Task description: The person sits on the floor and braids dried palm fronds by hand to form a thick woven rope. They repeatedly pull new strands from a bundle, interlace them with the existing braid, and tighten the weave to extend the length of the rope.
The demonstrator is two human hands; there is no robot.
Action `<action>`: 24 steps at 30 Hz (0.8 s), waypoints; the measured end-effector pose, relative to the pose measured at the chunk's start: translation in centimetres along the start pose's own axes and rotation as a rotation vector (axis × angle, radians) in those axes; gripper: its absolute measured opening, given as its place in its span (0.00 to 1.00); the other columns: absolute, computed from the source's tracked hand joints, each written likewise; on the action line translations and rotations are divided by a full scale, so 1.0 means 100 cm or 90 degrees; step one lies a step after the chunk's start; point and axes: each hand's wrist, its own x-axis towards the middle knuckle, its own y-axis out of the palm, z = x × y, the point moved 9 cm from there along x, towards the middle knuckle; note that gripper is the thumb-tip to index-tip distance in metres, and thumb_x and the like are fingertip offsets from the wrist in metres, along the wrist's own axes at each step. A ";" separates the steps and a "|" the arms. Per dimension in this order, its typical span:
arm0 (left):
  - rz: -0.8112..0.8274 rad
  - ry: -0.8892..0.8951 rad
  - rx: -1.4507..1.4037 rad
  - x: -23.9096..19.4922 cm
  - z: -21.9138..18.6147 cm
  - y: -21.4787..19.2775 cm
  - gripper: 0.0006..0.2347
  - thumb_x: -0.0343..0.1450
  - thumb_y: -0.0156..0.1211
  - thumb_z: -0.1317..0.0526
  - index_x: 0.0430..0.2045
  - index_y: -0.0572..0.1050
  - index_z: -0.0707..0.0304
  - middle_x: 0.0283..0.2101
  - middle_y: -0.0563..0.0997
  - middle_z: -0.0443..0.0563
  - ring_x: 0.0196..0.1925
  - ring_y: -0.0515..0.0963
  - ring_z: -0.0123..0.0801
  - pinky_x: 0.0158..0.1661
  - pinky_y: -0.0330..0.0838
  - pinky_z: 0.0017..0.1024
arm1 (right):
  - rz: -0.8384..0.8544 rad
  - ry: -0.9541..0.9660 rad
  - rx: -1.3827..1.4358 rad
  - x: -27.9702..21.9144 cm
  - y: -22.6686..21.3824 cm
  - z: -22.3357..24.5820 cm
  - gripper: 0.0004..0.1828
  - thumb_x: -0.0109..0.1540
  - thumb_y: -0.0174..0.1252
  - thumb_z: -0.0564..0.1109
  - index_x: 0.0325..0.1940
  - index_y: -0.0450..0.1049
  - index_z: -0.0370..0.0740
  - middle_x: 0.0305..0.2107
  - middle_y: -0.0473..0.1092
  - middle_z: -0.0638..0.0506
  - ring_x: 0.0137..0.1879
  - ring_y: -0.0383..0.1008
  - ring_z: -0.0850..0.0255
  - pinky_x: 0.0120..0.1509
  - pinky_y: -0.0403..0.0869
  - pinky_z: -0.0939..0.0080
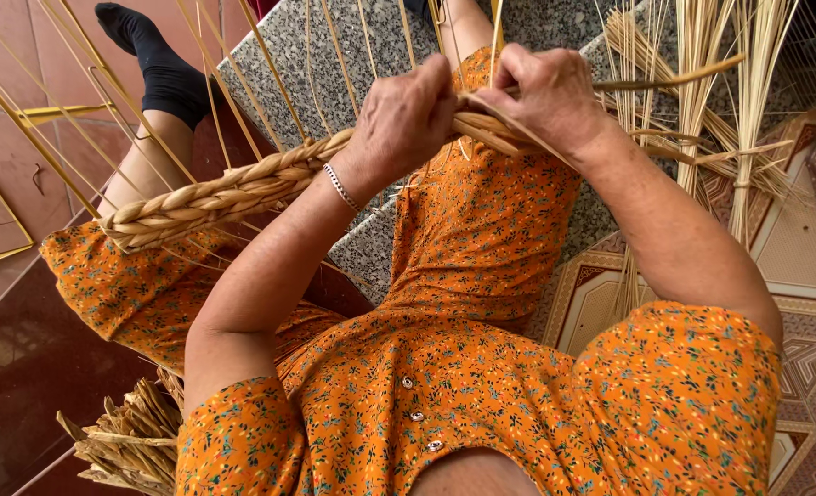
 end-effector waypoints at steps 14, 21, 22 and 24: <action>0.008 -0.499 -0.633 -0.001 0.072 0.007 0.09 0.74 0.40 0.66 0.41 0.69 0.69 0.21 0.81 0.61 0.17 0.83 0.39 0.15 0.83 0.34 | -0.129 -0.138 0.101 -0.081 -0.014 0.001 0.25 0.66 0.65 0.62 0.51 0.75 0.38 0.46 0.73 0.45 0.50 0.75 0.58 0.54 0.78 0.58; 0.035 -0.518 -0.623 0.004 0.073 0.006 0.13 0.72 0.44 0.59 0.32 0.73 0.74 0.23 0.83 0.67 0.18 0.85 0.44 0.18 0.85 0.39 | -0.132 -0.086 0.157 -0.093 -0.024 0.010 0.15 0.66 0.68 0.49 0.52 0.79 0.38 0.48 0.77 0.48 0.52 0.75 0.58 0.56 0.75 0.57; 0.036 -0.516 -0.613 0.006 0.073 0.007 0.14 0.72 0.44 0.59 0.32 0.73 0.75 0.23 0.84 0.68 0.18 0.86 0.45 0.18 0.85 0.39 | -0.131 -0.068 0.203 -0.095 -0.025 0.007 0.14 0.67 0.68 0.47 0.52 0.79 0.38 0.48 0.77 0.48 0.53 0.75 0.60 0.57 0.76 0.57; 0.036 -0.557 -0.595 0.003 0.076 0.007 0.21 0.75 0.39 0.49 0.29 0.71 0.74 0.21 0.83 0.67 0.17 0.86 0.43 0.16 0.84 0.38 | -0.115 0.007 0.262 -0.097 -0.022 -0.001 0.13 0.67 0.68 0.45 0.53 0.79 0.38 0.44 0.77 0.49 0.48 0.75 0.63 0.52 0.76 0.61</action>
